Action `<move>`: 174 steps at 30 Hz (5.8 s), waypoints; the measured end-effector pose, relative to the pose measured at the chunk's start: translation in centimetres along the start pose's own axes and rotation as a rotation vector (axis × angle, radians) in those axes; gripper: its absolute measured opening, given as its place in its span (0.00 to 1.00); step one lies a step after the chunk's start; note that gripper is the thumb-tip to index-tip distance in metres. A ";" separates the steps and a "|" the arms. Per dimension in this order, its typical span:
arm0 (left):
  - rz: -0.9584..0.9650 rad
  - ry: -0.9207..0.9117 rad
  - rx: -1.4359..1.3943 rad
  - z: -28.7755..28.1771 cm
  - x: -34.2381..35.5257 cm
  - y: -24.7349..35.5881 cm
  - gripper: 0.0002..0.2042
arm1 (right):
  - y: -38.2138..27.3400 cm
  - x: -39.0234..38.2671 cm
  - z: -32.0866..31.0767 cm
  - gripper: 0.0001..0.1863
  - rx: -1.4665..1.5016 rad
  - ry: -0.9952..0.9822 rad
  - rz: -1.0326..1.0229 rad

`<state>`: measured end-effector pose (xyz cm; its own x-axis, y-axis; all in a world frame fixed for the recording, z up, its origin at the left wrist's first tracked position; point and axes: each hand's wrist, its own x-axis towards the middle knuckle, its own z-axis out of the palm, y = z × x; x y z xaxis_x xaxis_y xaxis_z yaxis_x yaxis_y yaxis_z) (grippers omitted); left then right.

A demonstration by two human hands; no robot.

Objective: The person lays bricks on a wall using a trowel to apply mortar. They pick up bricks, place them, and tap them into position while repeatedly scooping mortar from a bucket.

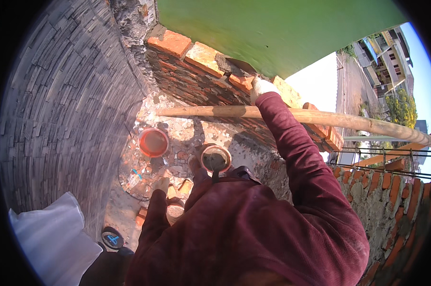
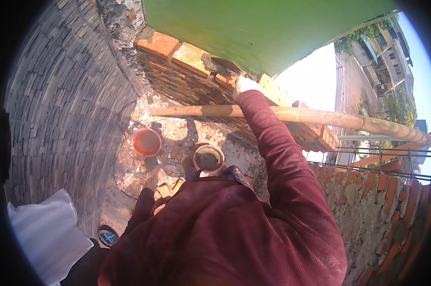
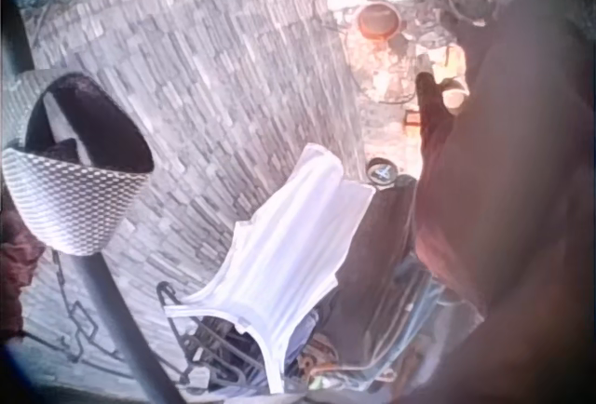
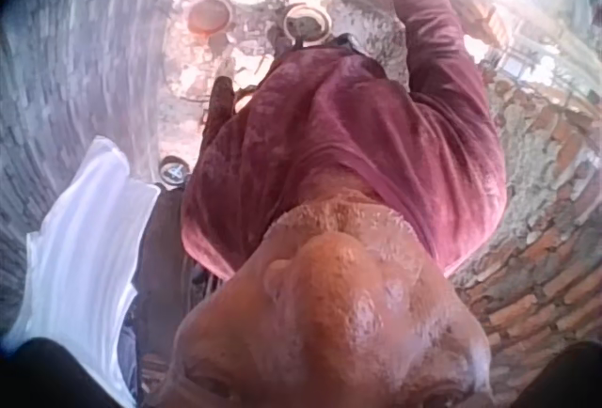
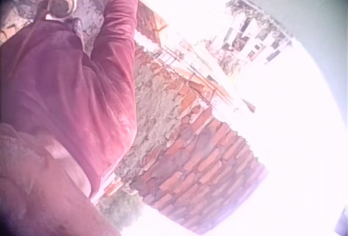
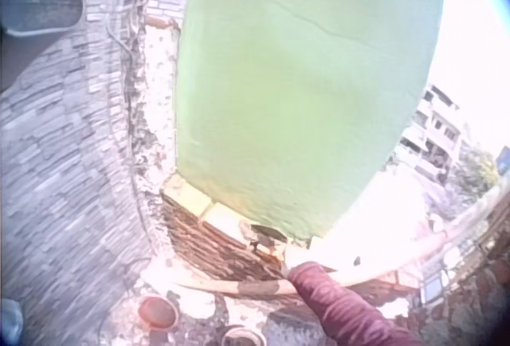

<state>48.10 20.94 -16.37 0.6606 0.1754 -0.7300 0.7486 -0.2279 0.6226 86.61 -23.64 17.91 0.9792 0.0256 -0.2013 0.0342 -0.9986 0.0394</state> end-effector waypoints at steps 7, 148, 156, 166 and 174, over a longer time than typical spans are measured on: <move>0.127 0.036 0.103 -0.7 1.7 2.4 0.26 | -0.8 0.6 -1.5 0.20 -0.069 -0.170 0.073; -0.069 -0.053 -0.190 -4.0 5.0 -0.6 0.26 | 2.0 -2.5 -2.1 0.24 0.153 -0.030 0.068; 0.008 -0.078 -0.197 -2.8 2.1 8.4 0.22 | -2.1 -0.2 3.8 0.21 0.408 0.084 -0.099; 0.039 -0.052 -0.074 -0.5 6.5 1.4 0.24 | 5.5 -1.0 5.1 0.17 0.973 -0.316 0.164; -0.116 -0.178 0.005 -1.2 4.4 4.1 0.27 | 1.3 -2.7 7.7 0.17 2.439 -0.334 0.623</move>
<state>54.16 21.96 -16.63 0.5494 0.0290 -0.8351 0.8183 -0.2206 0.5307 82.50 -25.36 10.93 0.7367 0.0901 -0.6702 -0.4858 0.7599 -0.4319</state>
